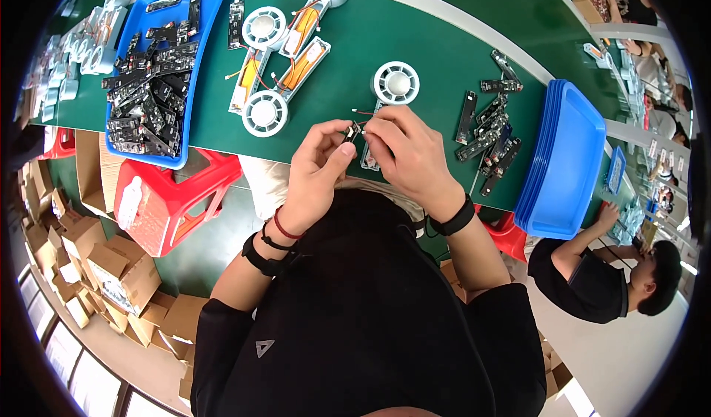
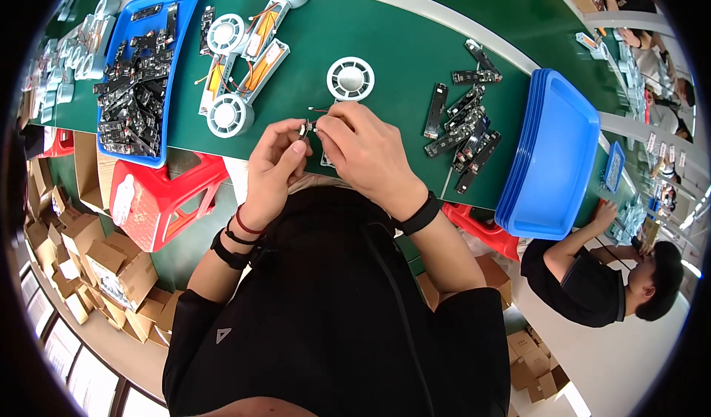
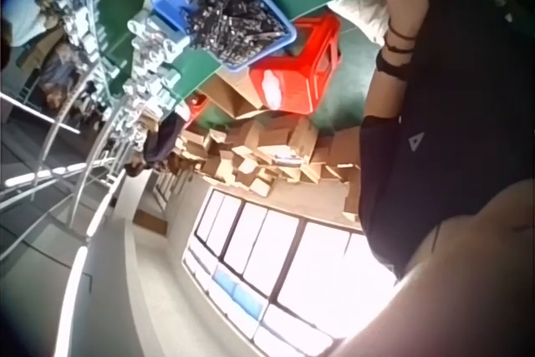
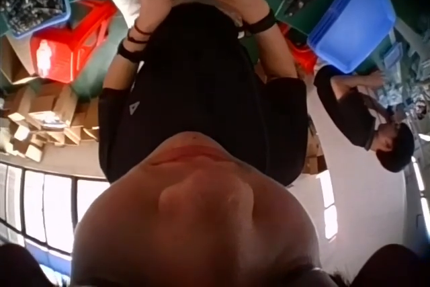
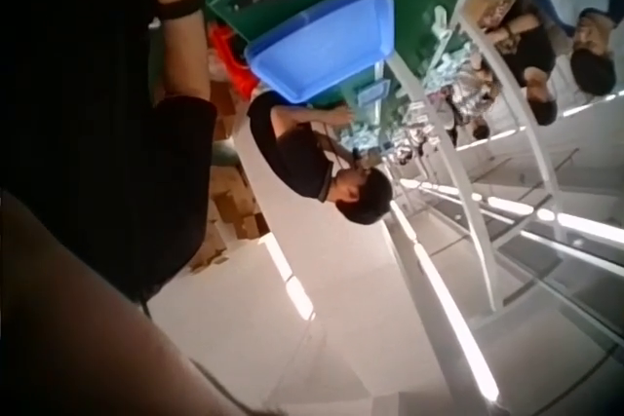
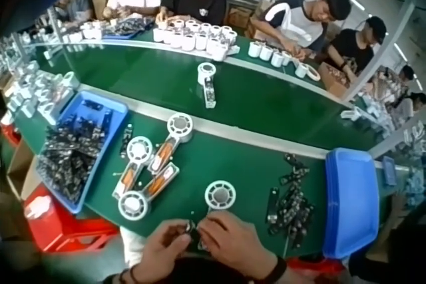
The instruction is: Assembling small electronic components and placing them into housings on a production line.
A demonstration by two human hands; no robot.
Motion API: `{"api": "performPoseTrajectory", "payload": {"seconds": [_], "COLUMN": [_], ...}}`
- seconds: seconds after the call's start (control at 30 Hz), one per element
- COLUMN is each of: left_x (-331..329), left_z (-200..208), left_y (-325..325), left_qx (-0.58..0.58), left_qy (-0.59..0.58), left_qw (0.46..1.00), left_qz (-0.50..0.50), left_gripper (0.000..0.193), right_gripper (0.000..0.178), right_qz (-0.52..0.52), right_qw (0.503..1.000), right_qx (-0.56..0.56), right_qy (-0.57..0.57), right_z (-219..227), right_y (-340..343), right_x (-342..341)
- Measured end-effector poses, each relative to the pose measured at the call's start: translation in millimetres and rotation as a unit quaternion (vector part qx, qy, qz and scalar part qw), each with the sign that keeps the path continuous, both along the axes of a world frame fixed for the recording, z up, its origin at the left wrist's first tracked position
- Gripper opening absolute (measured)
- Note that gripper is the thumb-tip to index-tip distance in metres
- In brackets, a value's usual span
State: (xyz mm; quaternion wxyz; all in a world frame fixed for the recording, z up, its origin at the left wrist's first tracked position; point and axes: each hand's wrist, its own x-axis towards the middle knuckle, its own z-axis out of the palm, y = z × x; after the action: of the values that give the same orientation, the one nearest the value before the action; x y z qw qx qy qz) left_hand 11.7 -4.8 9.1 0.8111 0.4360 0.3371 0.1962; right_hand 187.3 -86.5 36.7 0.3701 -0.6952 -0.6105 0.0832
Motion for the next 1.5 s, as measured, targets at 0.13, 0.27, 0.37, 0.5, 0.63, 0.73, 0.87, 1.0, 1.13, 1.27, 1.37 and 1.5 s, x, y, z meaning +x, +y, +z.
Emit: {"api": "performPoseTrajectory", "payload": {"seconds": [0.13,0.27,0.37,0.5,0.63,0.73,0.87,1.0,1.13,1.27,1.37,1.5], "left_x": [10,15,15,15,14,15,15,12,4,5,3,2], "left_z": [5,7,12,26,35,44,48,42,28,19,11,5], "left_y": [0,1,4,9,14,27,56,62,60,31,18,14], "left_qx": [0.025,0.083,0.118,0.041,0.107,0.083,0.018,-0.019,-0.077,-0.101,-0.111,-0.093], "left_qy": [-0.024,-0.023,0.005,0.06,0.123,0.16,0.158,0.1,0.059,0.063,0.043,0.042], "left_qw": [0.999,0.996,0.993,0.997,0.986,0.979,0.969,0.969,0.974,0.988,0.989,0.992], "left_qz": [0.003,0.017,0.012,-0.012,-0.04,-0.093,-0.188,-0.225,-0.203,-0.098,-0.083,-0.08], "left_gripper": [0.034,0.033,0.032,0.03,0.029,0.029,0.03,0.031,0.032,0.029,0.031,0.032], "right_gripper": [0.019,0.02,0.021,0.023,0.025,0.027,0.03,0.03,0.03,0.028,0.027,0.02], "right_qz": [0.0,0.015,0.027,0.045,0.077,0.091,0.117,0.164,0.159,0.135,0.142,0.168], "right_qw": [0.998,0.998,0.997,0.993,0.988,0.986,0.984,0.978,0.982,0.988,0.984,0.968], "right_qx": [0.05,0.044,0.049,0.045,0.041,0.046,0.043,0.003,-0.005,-0.006,-0.063,-0.112], "right_qy": [-0.039,-0.044,-0.061,-0.099,-0.128,-0.131,-0.128,-0.132,-0.101,-0.07,-0.089,-0.151], "right_z": [-2,-4,-8,-8,-4,-2,2,4,9,19,21,15], "right_y": [6,5,5,6,6,9,14,13,11,-3,-12,-11], "right_x": [3,10,11,15,19,21,28,32,29,17,15,17]}}
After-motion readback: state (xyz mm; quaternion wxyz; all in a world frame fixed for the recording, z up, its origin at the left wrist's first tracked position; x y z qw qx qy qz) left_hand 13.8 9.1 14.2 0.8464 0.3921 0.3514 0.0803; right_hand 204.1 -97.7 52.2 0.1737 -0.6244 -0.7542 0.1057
